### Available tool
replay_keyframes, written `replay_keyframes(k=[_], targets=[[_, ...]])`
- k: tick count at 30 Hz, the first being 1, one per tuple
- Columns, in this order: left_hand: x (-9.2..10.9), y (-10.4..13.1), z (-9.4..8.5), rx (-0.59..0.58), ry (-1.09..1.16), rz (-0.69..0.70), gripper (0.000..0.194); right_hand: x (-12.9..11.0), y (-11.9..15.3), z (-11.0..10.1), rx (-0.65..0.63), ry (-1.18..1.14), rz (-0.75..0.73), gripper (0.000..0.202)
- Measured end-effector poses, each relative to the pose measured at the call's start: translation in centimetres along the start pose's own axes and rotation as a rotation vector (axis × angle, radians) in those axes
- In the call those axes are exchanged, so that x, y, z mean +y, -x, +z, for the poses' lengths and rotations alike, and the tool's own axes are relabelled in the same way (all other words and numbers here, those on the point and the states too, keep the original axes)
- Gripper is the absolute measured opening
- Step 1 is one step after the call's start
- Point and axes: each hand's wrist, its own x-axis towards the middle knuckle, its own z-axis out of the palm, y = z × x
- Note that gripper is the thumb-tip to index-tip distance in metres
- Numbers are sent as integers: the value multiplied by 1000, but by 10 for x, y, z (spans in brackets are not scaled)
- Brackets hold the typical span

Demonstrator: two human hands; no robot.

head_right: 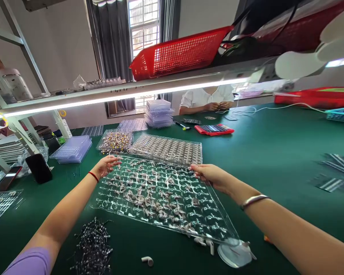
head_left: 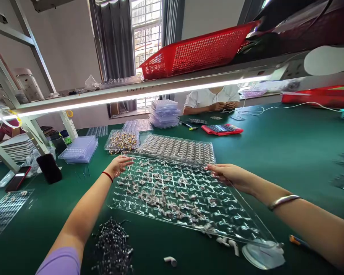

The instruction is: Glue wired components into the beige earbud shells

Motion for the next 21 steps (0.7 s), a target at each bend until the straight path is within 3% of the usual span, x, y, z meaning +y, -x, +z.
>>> replay_keyframes(k=[15, 21], targets=[[-5, -4, 2, 83, -176, -53, 30, -8, 8, 2, 40, -63, -65, 18], [8, 0, -2, 11, -212, -65, 30, -13, 6, -2, 69, -57, -55, 17]])
